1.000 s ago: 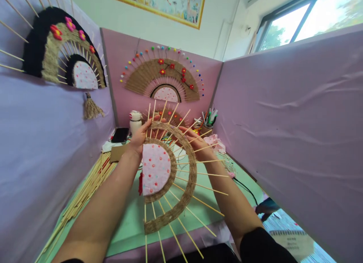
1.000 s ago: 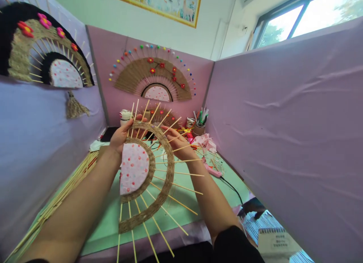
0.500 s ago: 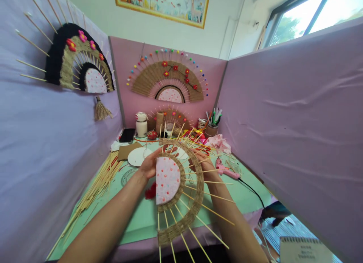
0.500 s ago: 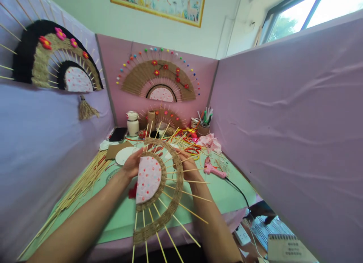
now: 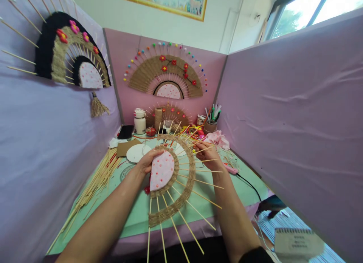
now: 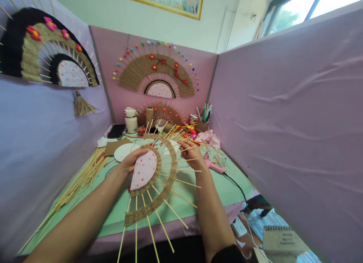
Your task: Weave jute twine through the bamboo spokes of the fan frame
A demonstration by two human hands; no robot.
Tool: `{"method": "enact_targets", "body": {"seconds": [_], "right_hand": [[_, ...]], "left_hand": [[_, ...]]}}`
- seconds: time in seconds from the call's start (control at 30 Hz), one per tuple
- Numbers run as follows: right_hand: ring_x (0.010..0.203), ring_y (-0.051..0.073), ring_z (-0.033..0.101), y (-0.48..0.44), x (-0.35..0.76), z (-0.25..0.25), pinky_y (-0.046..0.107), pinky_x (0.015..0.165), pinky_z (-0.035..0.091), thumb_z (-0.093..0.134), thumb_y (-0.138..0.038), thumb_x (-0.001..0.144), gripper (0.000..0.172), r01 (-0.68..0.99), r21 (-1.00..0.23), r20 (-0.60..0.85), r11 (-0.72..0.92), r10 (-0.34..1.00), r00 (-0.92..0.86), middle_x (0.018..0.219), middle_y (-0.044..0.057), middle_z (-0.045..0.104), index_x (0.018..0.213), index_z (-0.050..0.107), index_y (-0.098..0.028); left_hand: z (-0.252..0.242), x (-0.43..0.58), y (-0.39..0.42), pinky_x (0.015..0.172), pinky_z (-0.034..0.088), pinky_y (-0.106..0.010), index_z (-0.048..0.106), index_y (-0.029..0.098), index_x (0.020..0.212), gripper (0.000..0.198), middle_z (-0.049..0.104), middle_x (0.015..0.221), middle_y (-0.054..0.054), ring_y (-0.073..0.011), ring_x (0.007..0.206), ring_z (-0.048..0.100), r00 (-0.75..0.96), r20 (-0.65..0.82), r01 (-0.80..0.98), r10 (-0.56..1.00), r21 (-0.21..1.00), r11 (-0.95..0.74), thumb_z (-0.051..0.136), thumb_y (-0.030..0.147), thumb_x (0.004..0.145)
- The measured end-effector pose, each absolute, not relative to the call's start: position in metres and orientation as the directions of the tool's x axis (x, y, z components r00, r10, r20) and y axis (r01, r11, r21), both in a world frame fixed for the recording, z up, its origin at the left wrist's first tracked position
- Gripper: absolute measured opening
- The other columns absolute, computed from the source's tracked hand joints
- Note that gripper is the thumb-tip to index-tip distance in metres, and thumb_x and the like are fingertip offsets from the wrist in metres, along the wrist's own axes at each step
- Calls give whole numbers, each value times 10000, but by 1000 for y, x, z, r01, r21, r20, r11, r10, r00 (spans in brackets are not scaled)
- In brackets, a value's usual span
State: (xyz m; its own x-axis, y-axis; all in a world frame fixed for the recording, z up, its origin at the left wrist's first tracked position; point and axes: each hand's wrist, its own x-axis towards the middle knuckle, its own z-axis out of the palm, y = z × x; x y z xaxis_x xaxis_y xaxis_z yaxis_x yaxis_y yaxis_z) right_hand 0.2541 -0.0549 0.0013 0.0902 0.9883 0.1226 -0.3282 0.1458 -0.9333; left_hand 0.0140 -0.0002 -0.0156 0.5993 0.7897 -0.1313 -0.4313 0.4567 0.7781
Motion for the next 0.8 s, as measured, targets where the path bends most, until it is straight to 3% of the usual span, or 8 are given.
{"method": "enact_targets", "body": {"seconds": [0.17, 0.3, 0.6, 0.8], "right_hand": [[403, 38, 184, -65, 273, 0, 186, 370, 131, 733, -357, 665, 245, -352, -923, 134, 154, 988, 81, 492, -89, 318, 775, 612, -175], [411, 39, 213, -72, 285, -4, 188, 369, 135, 749, -380, 635, 289, -354, -918, 134, 181, 979, 153, 515, -80, 350, 787, 625, -167], [448, 58, 282, -82, 289, -12, 220, 414, 174, 719, -391, 707, 230, -87, -910, 349, 405, 862, 369, 517, -55, 401, 779, 667, -179], [448, 60, 278, -86, 282, -11, 227, 427, 163, 716, -464, 675, 312, -124, -933, 281, 339, 898, 338, 525, -48, 403, 773, 675, -171]], "left_hand": [[-12, 7, 1, 634, 565, -287, 635, 100, 999, 272, 738, 776, -108, -193, 631, 701, 594, -96, -411, 798, 817, 404, 596, 22, 741], [-10, 6, 2, 643, 562, -299, 618, 104, 1075, 356, 738, 772, -104, -211, 661, 707, 622, -127, -342, 773, 843, 414, 594, 18, 730], [-15, 4, 10, 592, 565, -283, 650, 83, 934, 219, 727, 700, -98, -198, 567, 691, 578, -218, -300, 786, 839, 453, 631, 41, 720], [-14, 2, 11, 576, 567, -276, 651, 91, 865, 152, 729, 711, -87, -189, 574, 691, 572, -161, -351, 805, 838, 417, 617, 41, 726]]}}
